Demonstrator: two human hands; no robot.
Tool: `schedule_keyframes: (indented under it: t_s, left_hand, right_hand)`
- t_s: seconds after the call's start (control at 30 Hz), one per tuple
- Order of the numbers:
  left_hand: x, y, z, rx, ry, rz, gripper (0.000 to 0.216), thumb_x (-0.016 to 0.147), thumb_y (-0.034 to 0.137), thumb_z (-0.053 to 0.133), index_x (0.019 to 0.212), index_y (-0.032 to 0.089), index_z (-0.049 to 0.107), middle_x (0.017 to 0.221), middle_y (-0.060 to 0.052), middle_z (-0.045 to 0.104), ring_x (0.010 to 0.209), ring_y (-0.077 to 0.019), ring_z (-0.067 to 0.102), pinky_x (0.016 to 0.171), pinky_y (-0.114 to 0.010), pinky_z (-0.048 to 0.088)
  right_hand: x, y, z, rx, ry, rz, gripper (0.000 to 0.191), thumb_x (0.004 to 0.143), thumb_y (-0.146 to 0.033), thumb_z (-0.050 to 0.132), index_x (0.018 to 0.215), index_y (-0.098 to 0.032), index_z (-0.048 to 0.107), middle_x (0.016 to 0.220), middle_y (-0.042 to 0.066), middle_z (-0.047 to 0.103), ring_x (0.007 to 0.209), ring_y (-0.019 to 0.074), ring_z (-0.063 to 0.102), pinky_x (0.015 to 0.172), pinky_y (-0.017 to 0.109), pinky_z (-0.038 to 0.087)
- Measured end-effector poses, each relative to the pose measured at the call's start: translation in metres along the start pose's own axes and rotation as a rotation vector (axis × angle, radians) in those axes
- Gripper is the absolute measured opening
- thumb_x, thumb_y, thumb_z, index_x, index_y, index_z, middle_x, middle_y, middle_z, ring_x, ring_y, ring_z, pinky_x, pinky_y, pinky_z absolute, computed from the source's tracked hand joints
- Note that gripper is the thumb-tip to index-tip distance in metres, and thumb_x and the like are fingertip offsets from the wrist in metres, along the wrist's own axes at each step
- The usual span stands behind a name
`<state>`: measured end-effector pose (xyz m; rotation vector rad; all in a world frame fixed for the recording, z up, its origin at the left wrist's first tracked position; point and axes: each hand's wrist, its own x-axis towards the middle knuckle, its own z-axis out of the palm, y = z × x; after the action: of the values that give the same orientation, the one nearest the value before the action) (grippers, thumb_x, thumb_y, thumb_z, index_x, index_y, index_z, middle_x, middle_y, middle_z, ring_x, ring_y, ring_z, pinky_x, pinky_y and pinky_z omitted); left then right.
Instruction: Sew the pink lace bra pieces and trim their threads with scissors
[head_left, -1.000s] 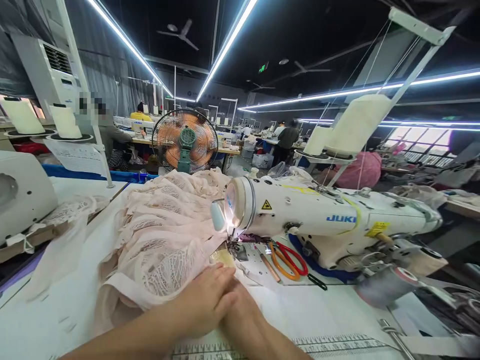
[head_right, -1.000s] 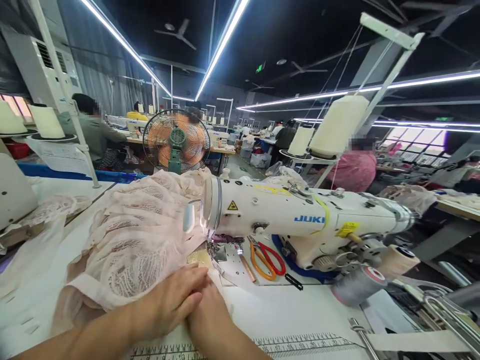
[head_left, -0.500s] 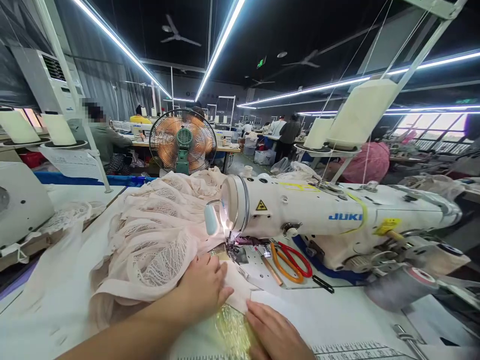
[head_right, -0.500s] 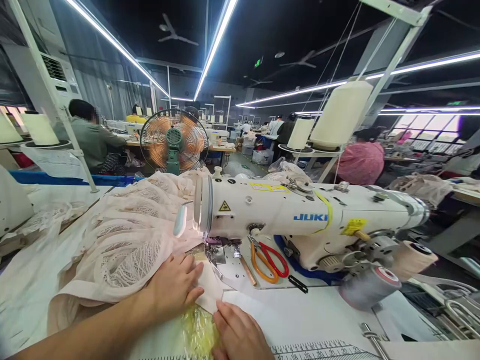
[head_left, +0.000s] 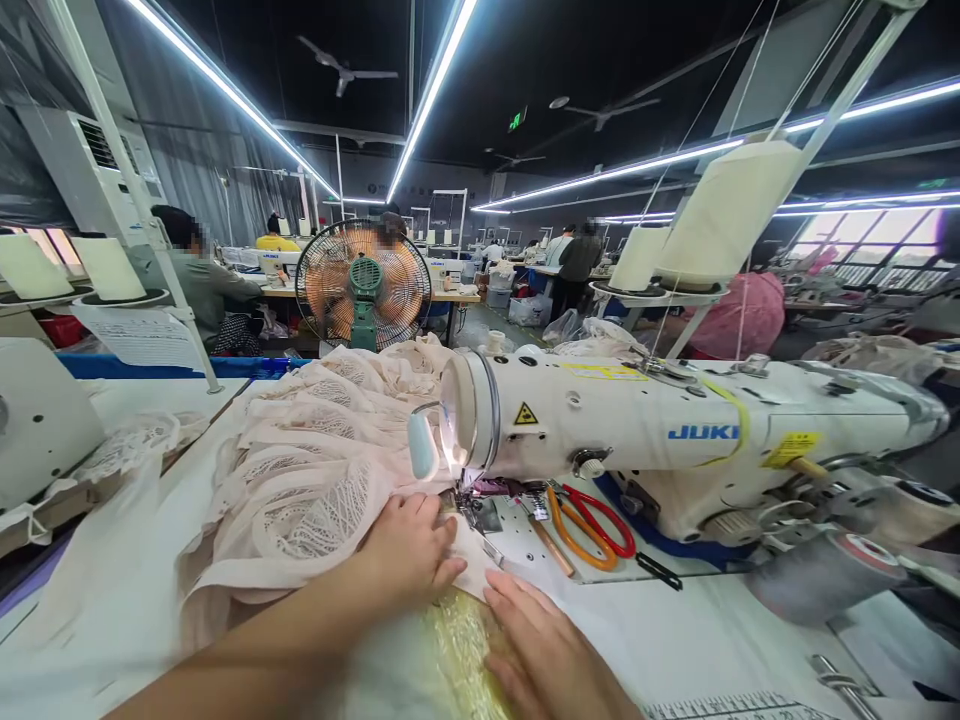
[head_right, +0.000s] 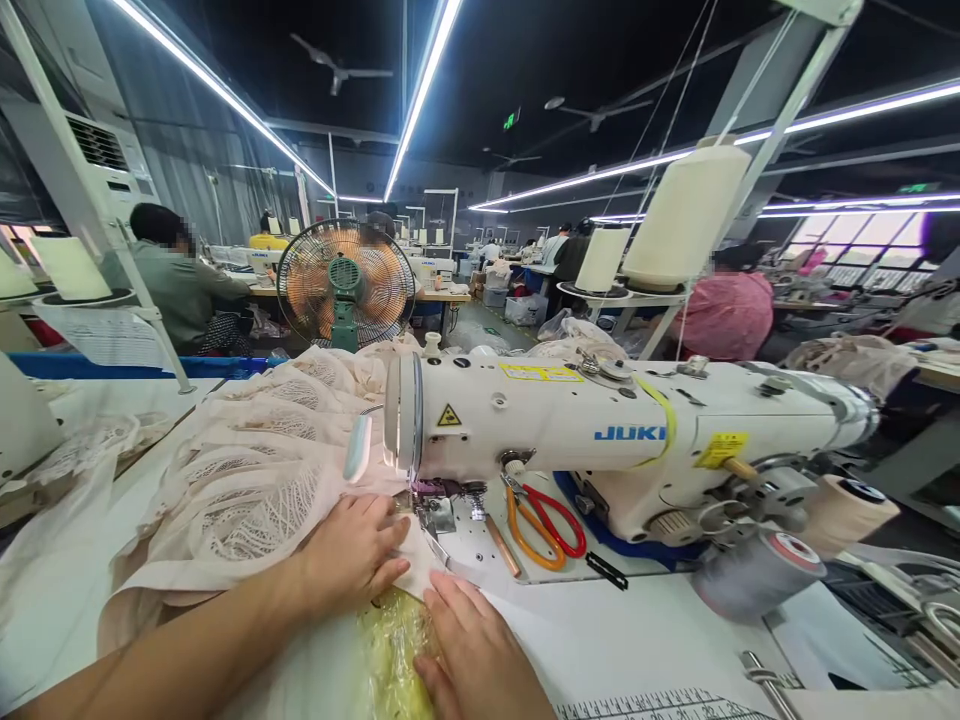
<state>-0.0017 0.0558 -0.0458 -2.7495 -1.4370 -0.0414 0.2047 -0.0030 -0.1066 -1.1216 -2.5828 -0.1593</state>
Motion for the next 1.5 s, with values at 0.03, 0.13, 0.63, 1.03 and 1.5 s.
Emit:
schedule_keyframes:
  t_s: [0.03, 0.13, 0.63, 1.03, 1.5]
  left_hand:
    - [0.001, -0.001, 0.0, -0.003, 0.006, 0.008, 0.041, 0.089, 0.046, 0.041, 0.114, 0.019, 0.059, 0.108, -0.012, 0.059, 0.102, -0.0295, 0.053, 0.084, -0.045, 0.043]
    - [0.004, -0.003, 0.004, -0.008, 0.022, 0.029, 0.037, 0.089, 0.046, 0.041, 0.105, 0.019, 0.062, 0.1, -0.01, 0.059, 0.095, -0.0279, 0.054, 0.081, -0.044, 0.045]
    - [0.009, 0.0, 0.005, -0.028, -0.013, 0.031, 0.041, 0.09, 0.039, 0.042, 0.12, 0.015, 0.056, 0.105, -0.012, 0.059, 0.096, -0.0294, 0.053, 0.079, -0.046, 0.043]
    - [0.001, 0.007, 0.011, -0.075, -0.017, 0.05, 0.038, 0.089, 0.035, 0.042, 0.116, 0.012, 0.056, 0.118, -0.014, 0.057, 0.103, -0.0287, 0.051, 0.086, -0.046, 0.039]
    - [0.004, 0.003, 0.005, -0.091, -0.021, 0.093, 0.037, 0.088, 0.032, 0.041, 0.117, 0.014, 0.055, 0.116, -0.011, 0.06, 0.1, -0.0275, 0.053, 0.085, -0.044, 0.043]
  right_hand:
    - [0.001, 0.001, 0.0, 0.002, -0.03, -0.014, 0.04, 0.08, -0.023, 0.055, 0.116, -0.008, 0.059, 0.126, 0.019, 0.058, 0.113, 0.0315, 0.057, 0.088, 0.039, 0.054]
    - [0.002, -0.002, 0.005, -0.025, -0.033, -0.08, 0.04, 0.079, -0.031, 0.06, 0.114, -0.01, 0.06, 0.123, 0.017, 0.061, 0.11, 0.0308, 0.059, 0.087, 0.037, 0.054]
    - [0.007, -0.01, 0.025, -0.211, 0.208, -0.174, 0.048, 0.087, -0.053, 0.048, 0.113, -0.014, 0.06, 0.117, 0.011, 0.066, 0.102, 0.0234, 0.064, 0.076, 0.028, 0.055]
    - [0.003, -0.007, 0.019, -0.322, 0.101, -0.25, 0.034, 0.091, -0.034, 0.046, 0.114, -0.014, 0.059, 0.118, 0.01, 0.065, 0.103, 0.0231, 0.065, 0.076, 0.029, 0.058]
    - [0.0, -0.006, 0.021, -0.247, 0.104, -0.225, 0.039, 0.092, -0.041, 0.045, 0.114, -0.012, 0.059, 0.121, 0.015, 0.063, 0.106, 0.025, 0.063, 0.082, 0.031, 0.057]
